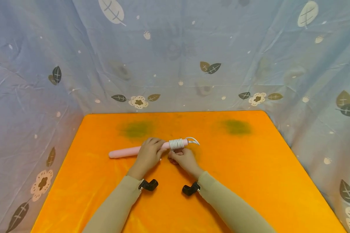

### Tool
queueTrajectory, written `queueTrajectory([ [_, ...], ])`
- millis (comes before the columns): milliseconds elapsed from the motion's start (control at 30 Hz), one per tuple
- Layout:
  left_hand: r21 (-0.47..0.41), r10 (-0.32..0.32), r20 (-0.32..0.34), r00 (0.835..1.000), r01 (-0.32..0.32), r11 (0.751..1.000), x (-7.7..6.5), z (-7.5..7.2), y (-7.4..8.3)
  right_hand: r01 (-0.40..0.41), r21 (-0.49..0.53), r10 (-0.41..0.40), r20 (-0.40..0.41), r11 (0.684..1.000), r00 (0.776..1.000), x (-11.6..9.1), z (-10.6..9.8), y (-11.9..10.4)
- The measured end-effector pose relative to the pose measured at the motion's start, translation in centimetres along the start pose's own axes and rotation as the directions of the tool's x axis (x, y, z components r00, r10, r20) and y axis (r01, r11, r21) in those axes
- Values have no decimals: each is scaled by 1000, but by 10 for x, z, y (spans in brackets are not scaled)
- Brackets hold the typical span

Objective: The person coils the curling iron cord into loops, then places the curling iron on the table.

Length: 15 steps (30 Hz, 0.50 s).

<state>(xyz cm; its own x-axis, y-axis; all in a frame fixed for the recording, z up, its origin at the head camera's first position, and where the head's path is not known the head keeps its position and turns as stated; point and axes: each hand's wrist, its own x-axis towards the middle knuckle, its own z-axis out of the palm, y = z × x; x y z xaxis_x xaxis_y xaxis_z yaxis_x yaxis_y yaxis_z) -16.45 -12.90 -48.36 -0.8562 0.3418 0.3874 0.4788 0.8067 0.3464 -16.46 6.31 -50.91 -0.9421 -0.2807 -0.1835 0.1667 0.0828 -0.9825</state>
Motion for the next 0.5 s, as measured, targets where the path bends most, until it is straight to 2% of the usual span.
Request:
queueTrajectory([
  [167, 1, -33, 45, 998, 33, 999, 7, 5, -5, -13, 14, 13, -42, 1000, 999, -1, 1, -3],
  [333, 22, -63, 101, 993, 61, 998, 10, 10, -9, 7, -63, -13, -103, 998, 995, -2, 5, -2],
  [500, 24, -66, 119, 991, 64, 998, 9, 15, -12, 12, -88, -24, -139, 996, 990, -3, 8, 1],
])
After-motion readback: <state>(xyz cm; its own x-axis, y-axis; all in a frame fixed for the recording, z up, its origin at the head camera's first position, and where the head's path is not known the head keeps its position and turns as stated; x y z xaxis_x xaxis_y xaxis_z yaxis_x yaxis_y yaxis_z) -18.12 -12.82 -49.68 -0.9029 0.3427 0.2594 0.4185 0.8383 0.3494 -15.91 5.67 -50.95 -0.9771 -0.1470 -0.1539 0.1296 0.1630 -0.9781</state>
